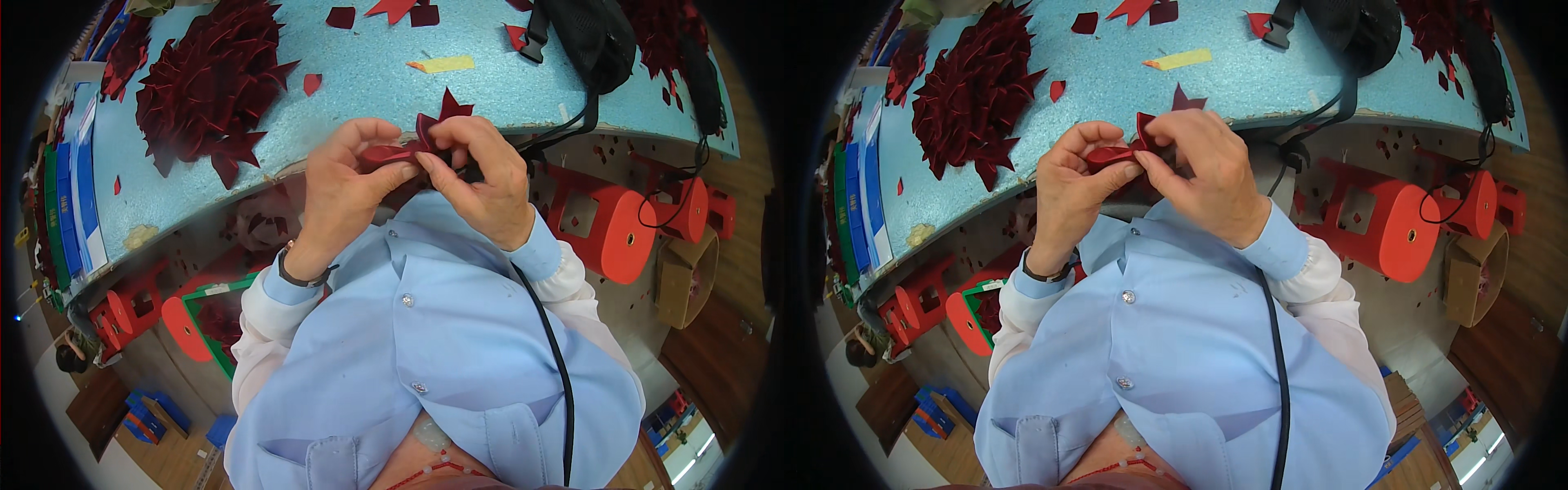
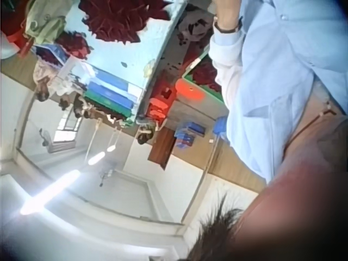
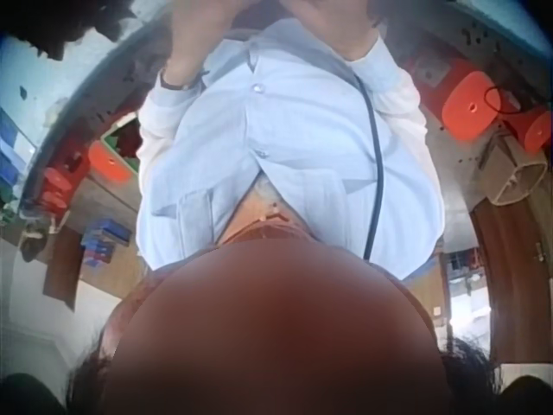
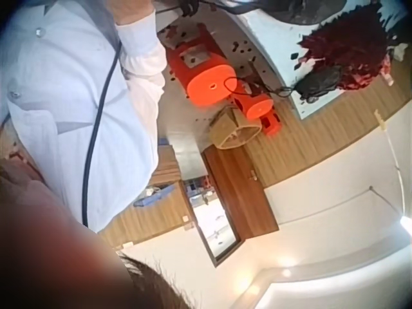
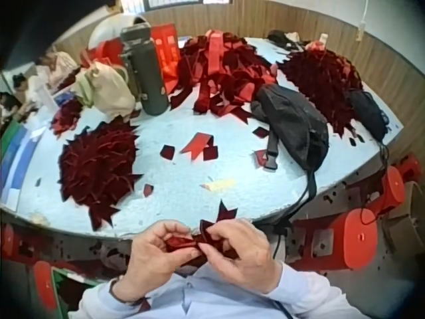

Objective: Assembling decorative red bows by folding and tying ribbon pieces on a workbench.

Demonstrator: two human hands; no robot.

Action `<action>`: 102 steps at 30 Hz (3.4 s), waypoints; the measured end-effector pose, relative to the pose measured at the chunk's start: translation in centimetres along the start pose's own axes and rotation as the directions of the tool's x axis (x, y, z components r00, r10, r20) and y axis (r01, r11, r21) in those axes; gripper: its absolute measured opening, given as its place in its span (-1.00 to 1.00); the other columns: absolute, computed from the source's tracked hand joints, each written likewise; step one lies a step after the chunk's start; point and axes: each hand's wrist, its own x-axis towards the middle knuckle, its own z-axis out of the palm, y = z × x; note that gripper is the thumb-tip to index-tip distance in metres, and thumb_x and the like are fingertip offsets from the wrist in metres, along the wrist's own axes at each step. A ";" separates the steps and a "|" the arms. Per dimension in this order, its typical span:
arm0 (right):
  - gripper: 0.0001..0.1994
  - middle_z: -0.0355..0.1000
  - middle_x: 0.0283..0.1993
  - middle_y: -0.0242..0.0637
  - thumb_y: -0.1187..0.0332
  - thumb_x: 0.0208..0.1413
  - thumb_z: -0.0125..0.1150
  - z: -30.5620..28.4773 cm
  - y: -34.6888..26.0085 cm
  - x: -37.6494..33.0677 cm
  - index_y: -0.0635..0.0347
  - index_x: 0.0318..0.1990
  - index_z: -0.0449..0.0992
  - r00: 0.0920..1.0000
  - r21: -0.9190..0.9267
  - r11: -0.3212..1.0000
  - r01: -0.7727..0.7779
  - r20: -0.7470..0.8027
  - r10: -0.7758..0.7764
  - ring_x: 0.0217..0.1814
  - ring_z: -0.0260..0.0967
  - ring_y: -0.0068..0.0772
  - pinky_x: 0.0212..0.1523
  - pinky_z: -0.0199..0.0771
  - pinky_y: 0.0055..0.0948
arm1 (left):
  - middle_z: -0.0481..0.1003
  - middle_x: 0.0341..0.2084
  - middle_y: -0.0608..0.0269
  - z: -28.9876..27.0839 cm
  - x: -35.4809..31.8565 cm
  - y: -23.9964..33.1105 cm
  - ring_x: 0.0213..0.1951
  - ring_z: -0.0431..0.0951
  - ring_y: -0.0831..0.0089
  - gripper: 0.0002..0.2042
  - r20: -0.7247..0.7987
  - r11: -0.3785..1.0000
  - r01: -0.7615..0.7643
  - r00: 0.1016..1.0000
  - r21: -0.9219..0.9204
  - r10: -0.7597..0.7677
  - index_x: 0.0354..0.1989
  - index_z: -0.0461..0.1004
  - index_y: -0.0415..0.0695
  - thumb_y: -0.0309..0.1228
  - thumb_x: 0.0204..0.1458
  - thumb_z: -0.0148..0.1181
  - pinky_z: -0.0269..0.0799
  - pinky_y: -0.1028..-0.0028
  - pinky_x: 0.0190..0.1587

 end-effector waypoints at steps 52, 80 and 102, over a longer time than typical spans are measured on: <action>-0.84 0.45 -0.40 -0.40 0.37 0.08 0.22 0.0 0.0 1.1 0.29 -0.28 0.49 0.828 0.612 0.578 -0.540 0.267 0.492 -0.43 0.34 -0.70 -0.43 0.36 -0.69 | 0.51 -0.29 0.05 -1.8 0.9 1.2 -0.31 0.56 0.33 -0.70 0.311 0.792 0.507 0.855 -0.340 -0.415 -0.08 0.38 -0.31 -0.59 -0.02 0.19 0.51 0.47 -0.19; -0.86 0.50 -0.39 -0.38 0.45 0.03 0.26 1.0 0.2 0.2 0.31 -0.26 0.52 0.982 0.299 0.939 -0.171 -0.026 0.187 -0.40 0.39 -0.67 -0.38 0.42 -0.69 | 0.51 -0.48 0.29 -1.7 0.9 1.1 -0.44 0.46 0.64 -0.83 0.095 0.965 0.260 0.962 -0.039 -0.256 -0.34 0.49 -0.32 -0.49 -0.09 0.26 0.35 0.67 -0.40; -0.81 0.47 -0.47 -0.40 0.30 0.12 0.20 0.5 0.3 1.7 0.28 -0.34 0.55 0.887 0.515 0.739 -0.433 0.101 0.450 -0.49 0.33 -0.75 -0.52 0.33 -0.73 | 0.54 -0.42 0.26 -1.2 0.6 1.2 -0.43 0.49 0.62 -0.78 0.185 0.974 0.200 0.958 0.109 -0.217 -0.20 0.51 -0.31 -0.50 -0.03 0.25 0.42 0.63 -0.35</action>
